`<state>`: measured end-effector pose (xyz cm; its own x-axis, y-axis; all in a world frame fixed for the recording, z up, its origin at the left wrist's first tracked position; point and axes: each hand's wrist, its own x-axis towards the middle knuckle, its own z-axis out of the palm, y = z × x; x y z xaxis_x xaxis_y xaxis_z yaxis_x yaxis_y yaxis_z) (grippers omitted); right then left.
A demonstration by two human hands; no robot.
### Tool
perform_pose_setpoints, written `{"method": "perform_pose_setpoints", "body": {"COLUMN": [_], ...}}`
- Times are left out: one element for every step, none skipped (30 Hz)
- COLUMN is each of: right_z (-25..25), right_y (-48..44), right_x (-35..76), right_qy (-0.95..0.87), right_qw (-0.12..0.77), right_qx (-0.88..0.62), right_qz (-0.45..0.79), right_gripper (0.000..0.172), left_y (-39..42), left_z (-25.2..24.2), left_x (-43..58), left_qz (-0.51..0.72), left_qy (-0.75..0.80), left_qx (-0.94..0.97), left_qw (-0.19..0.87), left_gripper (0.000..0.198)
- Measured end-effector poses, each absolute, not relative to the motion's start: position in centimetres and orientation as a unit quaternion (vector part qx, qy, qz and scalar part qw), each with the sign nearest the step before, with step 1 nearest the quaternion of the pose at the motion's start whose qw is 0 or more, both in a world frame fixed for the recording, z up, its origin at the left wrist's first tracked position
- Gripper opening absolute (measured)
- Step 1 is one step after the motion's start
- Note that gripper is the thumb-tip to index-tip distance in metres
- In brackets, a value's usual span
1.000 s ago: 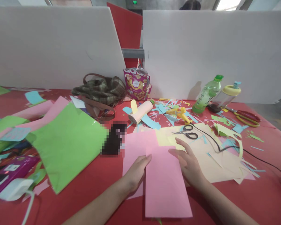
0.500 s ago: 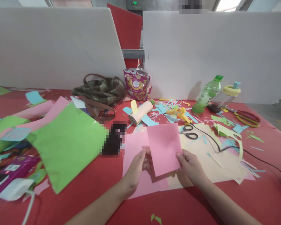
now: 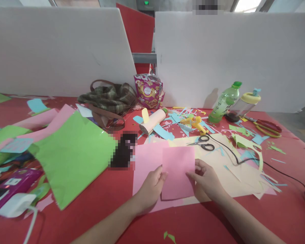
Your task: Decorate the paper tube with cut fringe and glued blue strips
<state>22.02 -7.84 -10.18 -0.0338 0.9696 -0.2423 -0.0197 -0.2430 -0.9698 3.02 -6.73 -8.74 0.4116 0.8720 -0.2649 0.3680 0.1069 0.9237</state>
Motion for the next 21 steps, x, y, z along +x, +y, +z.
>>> {"method": "perform_pose_setpoints", "body": {"right_z": [-10.38, -10.53, -10.60, -10.60, -10.53, -10.41, -10.27, -10.12, -9.99, -9.90, -9.86, -9.85, -9.87, -9.90, -9.92, -9.92, -9.89, -9.84, -9.78, -9.73, -9.70], "right_y": [-7.85, -7.86, -7.88, -7.89, -7.89, -7.89, -7.86, -7.83, -7.80, -7.76, -7.73, -7.71, -7.69, -7.67, -7.66, -7.64, -7.62, -7.59, -7.57, -7.55, -7.55], "right_x": [22.13, 22.23, 22.30, 22.35, 22.37, 22.37, 22.36, 22.34, 22.32, 22.32, 22.32, 22.33, 22.35, 22.37, 22.39, 22.41, 22.44, 22.47, 22.51, 22.55, 22.59], "right_qy": [-0.436, -0.440, -0.446, -0.454, -0.462, -0.467, -0.469, -0.467, -0.462, -0.456, -0.448, -0.440, -0.432, -0.427, -0.424, -0.424, -0.425, -0.428, -0.430, -0.430, -0.431], "right_qw": [0.430, 0.426, 0.423, 0.421, 0.421, 0.422, 0.428, 0.435, 0.443, 0.449, 0.454, 0.455, 0.456, 0.456, 0.459, 0.465, 0.472, 0.478, 0.481, 0.481, 0.478], "right_qx": [-0.564, -0.587, -0.610, -0.627, -0.637, -0.638, -0.630, -0.618, -0.605, -0.597, -0.599, -0.608, -0.622, -0.635, -0.641, -0.638, -0.630, -0.625, -0.625, -0.630, -0.639], "right_qz": [0.554, 0.530, 0.500, 0.472, 0.452, 0.443, 0.447, 0.459, 0.473, 0.483, 0.485, 0.479, 0.467, 0.455, 0.446, 0.444, 0.446, 0.445, 0.439, 0.431, 0.421], "right_gripper": [0.015, 0.017, 0.024, 0.030, 0.034, 0.034, 0.032, 0.026, 0.020, 0.017, 0.017, 0.018, 0.023, 0.029, 0.032, 0.032, 0.028, 0.025, 0.023, 0.022, 0.023], "left_y": [-6.80, -6.85, -6.87, -6.87, -6.86, -6.84, -6.81, -6.80, -6.79, -6.79, -6.80, -6.82, -6.85, -6.87, -6.90, -6.92, -6.94, -6.95, -6.96, -6.96, -6.96], "left_z": [-8.67, -8.59, -8.51, -8.44, -8.40, -8.39, -8.41, -8.45, -8.52, -8.61, -8.72, -8.83, -8.95, -9.06, -9.14, -9.19, -9.20, -9.16, -9.07, -8.94, -8.78], "left_x": [3.05, 3.08, 3.10, 3.13, 3.15, 3.17, 3.17, 3.17, 3.17, 3.15, 3.13, 3.10, 3.08, 3.06, 3.04, 3.03, 3.04, 3.05, 3.07, 3.09, 3.11], "left_qz": [0.222, 0.219, 0.217, 0.215, 0.211, 0.206, 0.203, 0.201, 0.199, 0.197, 0.193, 0.189, 0.184, 0.180, 0.178, 0.176, 0.174, 0.171, 0.169, 0.168, 0.172], "left_qy": [0.488, 0.486, 0.487, 0.489, 0.491, 0.491, 0.488, 0.484, 0.478, 0.472, 0.467, 0.465, 0.464, 0.465, 0.465, 0.465, 0.465, 0.465, 0.465, 0.463, 0.458], "left_qx": [0.637, 0.642, 0.646, 0.650, 0.652, 0.654, 0.655, 0.656, 0.657, 0.660, 0.663, 0.667, 0.670, 0.674, 0.676, 0.679, 0.682, 0.686, 0.691, 0.694, 0.696], "left_qw": [0.555, 0.551, 0.546, 0.540, 0.538, 0.538, 0.540, 0.544, 0.548, 0.551, 0.552, 0.551, 0.549, 0.546, 0.543, 0.541, 0.537, 0.532, 0.528, 0.525, 0.525], "left_gripper": [0.028, 0.028, 0.028, 0.027, 0.027, 0.027, 0.027, 0.027, 0.027, 0.027, 0.026, 0.026, 0.026, 0.027, 0.027, 0.027, 0.028, 0.028, 0.028, 0.028, 0.027]}}
